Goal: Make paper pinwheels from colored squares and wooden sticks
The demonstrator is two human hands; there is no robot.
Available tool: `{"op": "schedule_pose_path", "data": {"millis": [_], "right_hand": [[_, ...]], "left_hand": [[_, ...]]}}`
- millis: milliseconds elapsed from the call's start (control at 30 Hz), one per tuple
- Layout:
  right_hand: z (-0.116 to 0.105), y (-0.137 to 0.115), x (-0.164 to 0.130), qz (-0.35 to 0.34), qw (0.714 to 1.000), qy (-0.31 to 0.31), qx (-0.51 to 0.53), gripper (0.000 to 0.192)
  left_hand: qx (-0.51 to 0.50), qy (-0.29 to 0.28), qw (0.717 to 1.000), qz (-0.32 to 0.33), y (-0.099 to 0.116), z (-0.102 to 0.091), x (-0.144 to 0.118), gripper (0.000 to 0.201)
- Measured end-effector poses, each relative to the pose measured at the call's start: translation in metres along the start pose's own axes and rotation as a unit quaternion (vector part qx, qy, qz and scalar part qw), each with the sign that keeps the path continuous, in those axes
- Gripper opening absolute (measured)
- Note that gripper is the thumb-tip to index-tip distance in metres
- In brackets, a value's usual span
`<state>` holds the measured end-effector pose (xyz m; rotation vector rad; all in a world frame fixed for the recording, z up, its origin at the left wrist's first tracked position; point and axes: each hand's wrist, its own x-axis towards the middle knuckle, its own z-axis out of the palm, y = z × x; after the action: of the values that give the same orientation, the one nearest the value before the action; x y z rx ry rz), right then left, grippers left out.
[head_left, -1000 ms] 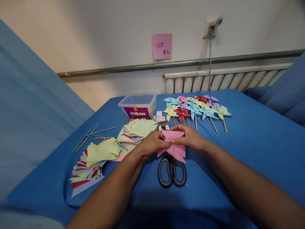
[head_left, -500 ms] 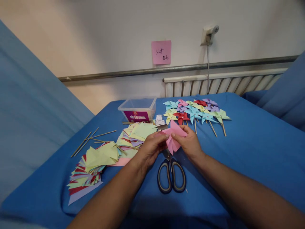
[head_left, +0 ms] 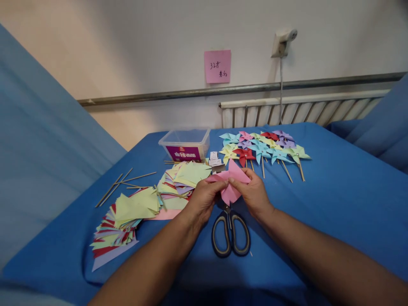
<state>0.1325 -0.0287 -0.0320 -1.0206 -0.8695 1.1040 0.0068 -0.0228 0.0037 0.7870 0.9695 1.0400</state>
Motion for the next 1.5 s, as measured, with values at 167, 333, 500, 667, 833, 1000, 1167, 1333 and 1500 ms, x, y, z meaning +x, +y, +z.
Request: {"op": "schedule_pose_path", "data": {"millis": [167, 333, 500, 667, 833, 1000, 1167, 1333, 1500], "right_hand": [[-0.005, 0.002, 0.002, -0.048, 0.998, -0.02, -0.022, 0.041], [-0.014, -0.004, 0.0, -0.224, 0.963, -0.046, -0.141, 0.051], [-0.016, -0.013, -0.005, -0.333, 0.895, -0.131, -0.267, 0.038], [-0.015, -0.014, -0.005, -0.35, 0.879, -0.148, -0.289, 0.019], [-0.015, -0.013, -0.003, -0.333, 0.891, -0.136, -0.277, 0.002], [-0.015, -0.013, -0.003, -0.283, 0.915, -0.12, -0.26, 0.012], [-0.014, -0.012, 0.0, -0.247, 0.933, -0.086, -0.247, 0.015], [-0.014, -0.011, 0.001, -0.221, 0.94, -0.069, -0.252, 0.015], [-0.014, -0.01, 0.002, -0.207, 0.945, -0.053, -0.25, 0.017]], "left_hand": [[-0.012, 0.012, 1.0, -0.001, 0.003, -0.002, 0.002, 0.027], [-0.057, 0.039, 0.998, -0.014, 0.012, -0.01, 0.008, 0.024], [-0.082, 0.025, 0.996, -0.028, 0.018, -0.015, 0.009, 0.025], [-0.083, 0.015, 0.996, -0.033, 0.019, -0.012, 0.005, 0.024], [-0.067, 0.021, 0.997, -0.012, 0.016, -0.009, 0.002, 0.023], [-0.018, 0.012, 1.0, 0.013, 0.01, -0.008, 0.003, 0.018], [0.003, 0.011, 1.0, 0.016, 0.007, -0.007, 0.004, 0.02], [0.005, 0.002, 1.0, 0.012, 0.005, -0.007, 0.004, 0.021], [0.017, 0.003, 1.0, 0.016, 0.003, -0.008, 0.006, 0.018]]}}
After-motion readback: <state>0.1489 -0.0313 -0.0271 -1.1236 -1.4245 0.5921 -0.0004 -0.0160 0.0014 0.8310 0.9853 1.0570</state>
